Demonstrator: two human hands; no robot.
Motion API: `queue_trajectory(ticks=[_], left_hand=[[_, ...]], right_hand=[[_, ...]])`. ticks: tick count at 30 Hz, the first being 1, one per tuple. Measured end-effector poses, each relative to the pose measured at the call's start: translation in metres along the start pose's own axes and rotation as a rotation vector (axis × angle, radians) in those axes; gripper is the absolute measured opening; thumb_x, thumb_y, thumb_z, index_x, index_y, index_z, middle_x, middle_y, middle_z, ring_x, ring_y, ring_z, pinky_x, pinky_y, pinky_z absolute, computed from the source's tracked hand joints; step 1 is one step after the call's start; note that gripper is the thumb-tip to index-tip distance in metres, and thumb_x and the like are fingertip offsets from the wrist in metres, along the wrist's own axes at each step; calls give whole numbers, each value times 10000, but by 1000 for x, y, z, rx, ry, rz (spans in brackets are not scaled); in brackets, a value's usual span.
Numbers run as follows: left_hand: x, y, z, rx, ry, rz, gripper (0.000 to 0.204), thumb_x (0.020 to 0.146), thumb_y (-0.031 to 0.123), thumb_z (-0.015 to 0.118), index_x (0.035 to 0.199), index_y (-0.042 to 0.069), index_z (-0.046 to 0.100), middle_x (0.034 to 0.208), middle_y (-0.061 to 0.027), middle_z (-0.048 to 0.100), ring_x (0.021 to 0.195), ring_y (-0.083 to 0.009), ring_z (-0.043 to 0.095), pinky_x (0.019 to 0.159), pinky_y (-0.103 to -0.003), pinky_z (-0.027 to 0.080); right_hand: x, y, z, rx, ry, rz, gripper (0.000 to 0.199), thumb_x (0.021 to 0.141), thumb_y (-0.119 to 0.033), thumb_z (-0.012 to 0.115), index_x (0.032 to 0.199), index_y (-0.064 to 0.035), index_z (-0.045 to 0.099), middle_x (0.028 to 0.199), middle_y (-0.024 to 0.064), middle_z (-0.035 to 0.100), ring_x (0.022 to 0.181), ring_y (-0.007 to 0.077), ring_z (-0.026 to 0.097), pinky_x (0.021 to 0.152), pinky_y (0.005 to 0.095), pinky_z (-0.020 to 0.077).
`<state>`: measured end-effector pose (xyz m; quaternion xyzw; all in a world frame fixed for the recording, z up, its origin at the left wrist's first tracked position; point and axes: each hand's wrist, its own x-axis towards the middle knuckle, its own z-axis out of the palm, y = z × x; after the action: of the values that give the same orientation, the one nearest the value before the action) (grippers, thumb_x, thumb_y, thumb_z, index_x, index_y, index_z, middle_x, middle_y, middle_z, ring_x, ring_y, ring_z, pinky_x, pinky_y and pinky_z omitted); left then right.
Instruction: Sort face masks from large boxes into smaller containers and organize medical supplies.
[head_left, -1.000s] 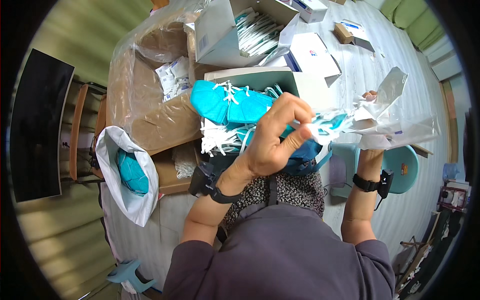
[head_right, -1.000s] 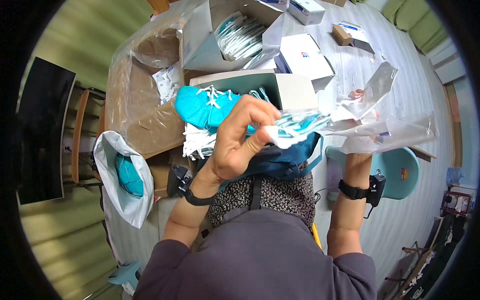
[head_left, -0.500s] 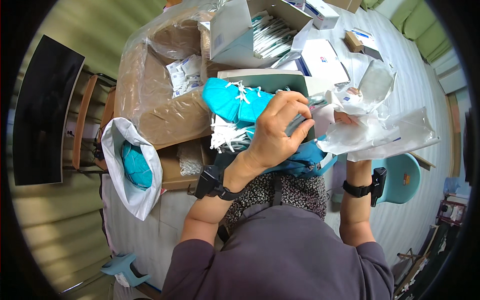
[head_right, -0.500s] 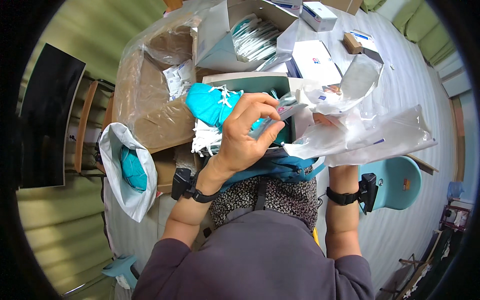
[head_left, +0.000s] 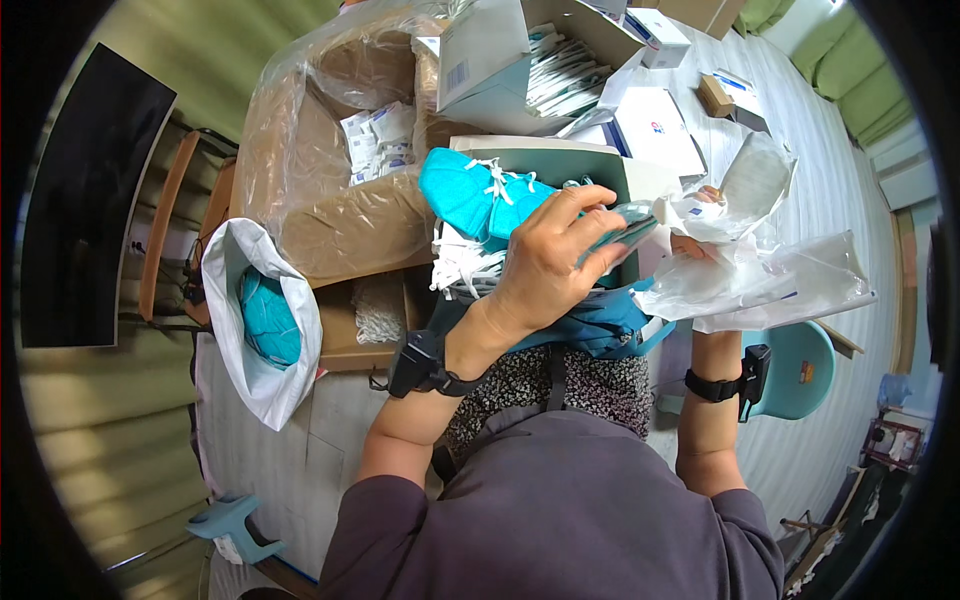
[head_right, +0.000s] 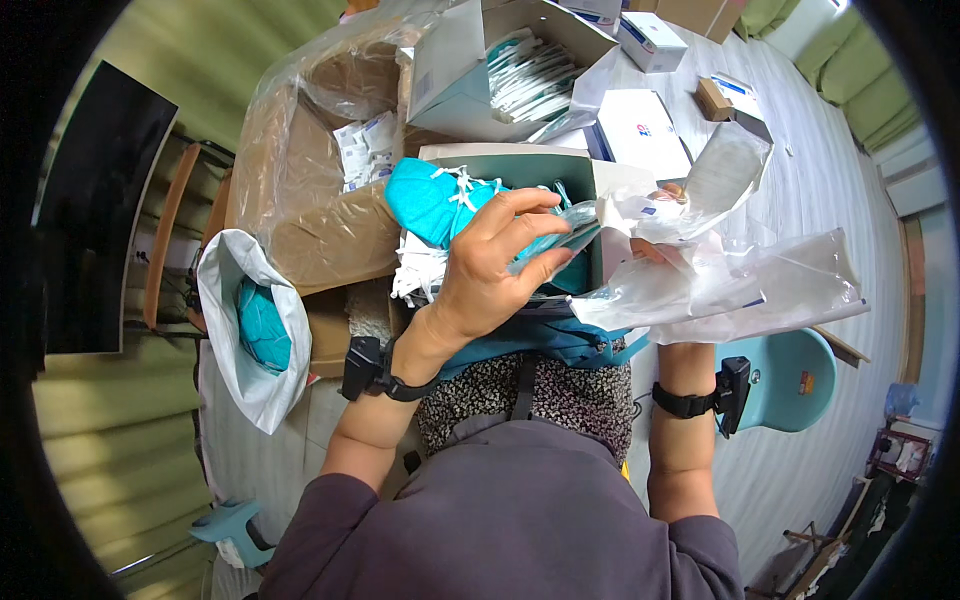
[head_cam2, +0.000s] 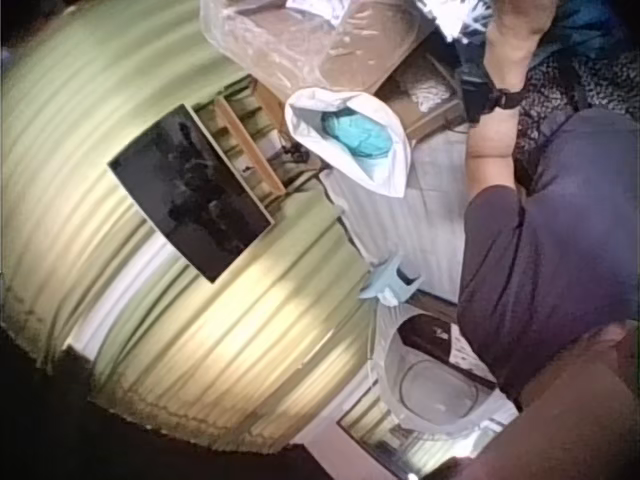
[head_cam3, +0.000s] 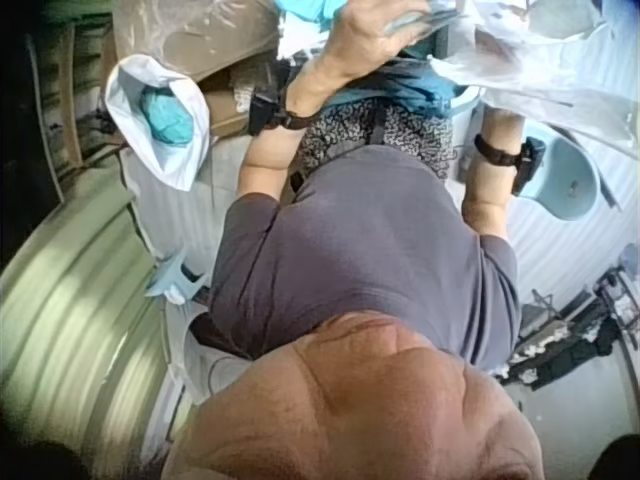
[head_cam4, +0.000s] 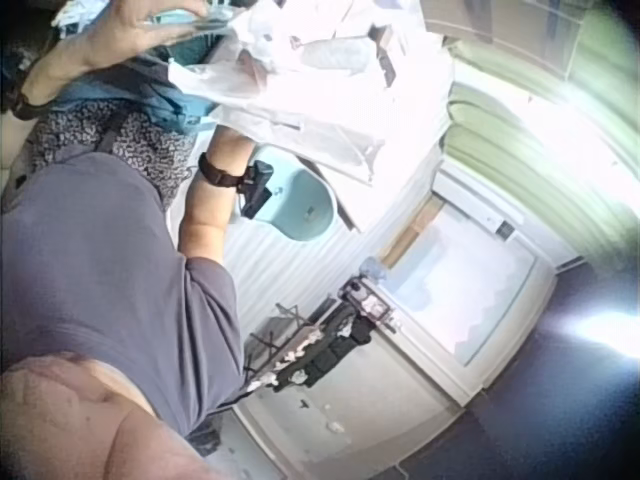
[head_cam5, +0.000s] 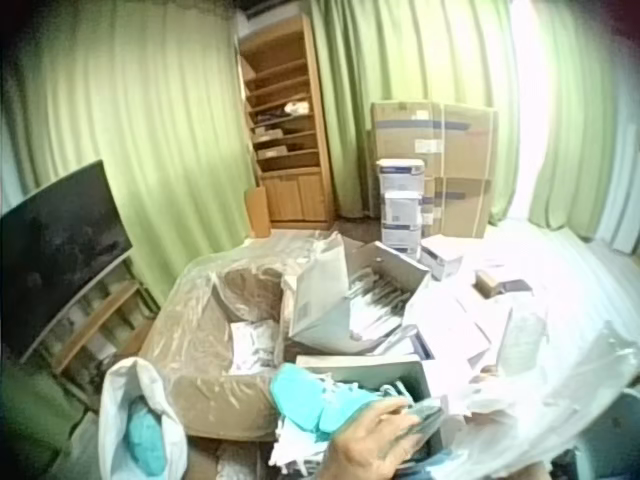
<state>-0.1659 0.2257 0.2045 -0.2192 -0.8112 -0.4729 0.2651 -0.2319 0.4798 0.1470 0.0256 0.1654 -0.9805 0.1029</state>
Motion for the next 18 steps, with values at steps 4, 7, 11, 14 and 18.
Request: queue_trajectory(ticks=[4,7,11,14,18], left_hand=[[0,-6,0,208,-8,224,318,709,26,789,1012,62,698,1183,-108,654,992,-311,659,822,-394,534],[-1,-6,5,243,21,140,326,690,55,789,1003,55,698,1217,-107,644,1014,-312,651,833,-408,527],[-7,-11,10,316,-38,116,307,692,84,781,986,43,700,1244,-114,637,1070,-324,633,865,-434,513],[-3,2,4,147,14,119,304,683,47,787,974,36,700,1270,-127,637,1149,-337,609,944,-435,492],[9,13,-29,-294,240,-26,280,810,-7,747,1074,26,660,1191,-121,663,1073,-263,637,914,-339,502]], right_hand=[[-2,1,2,-17,-2,7,288,1011,-295,491,1110,-27,537,938,72,563,804,222,559,749,336,511],[-3,2,2,-34,-3,14,287,1010,-295,492,1104,-28,541,926,68,564,789,219,559,744,333,510],[-1,2,-2,-43,-21,30,286,1009,-296,493,1095,-28,546,911,63,567,769,217,560,737,330,509],[4,-13,-7,-44,-72,30,285,1009,-296,494,1089,-28,550,900,60,568,754,214,560,731,327,508],[4,-35,-12,-27,-152,62,284,1008,-297,495,1081,-29,555,885,55,570,734,211,560,724,323,507]])
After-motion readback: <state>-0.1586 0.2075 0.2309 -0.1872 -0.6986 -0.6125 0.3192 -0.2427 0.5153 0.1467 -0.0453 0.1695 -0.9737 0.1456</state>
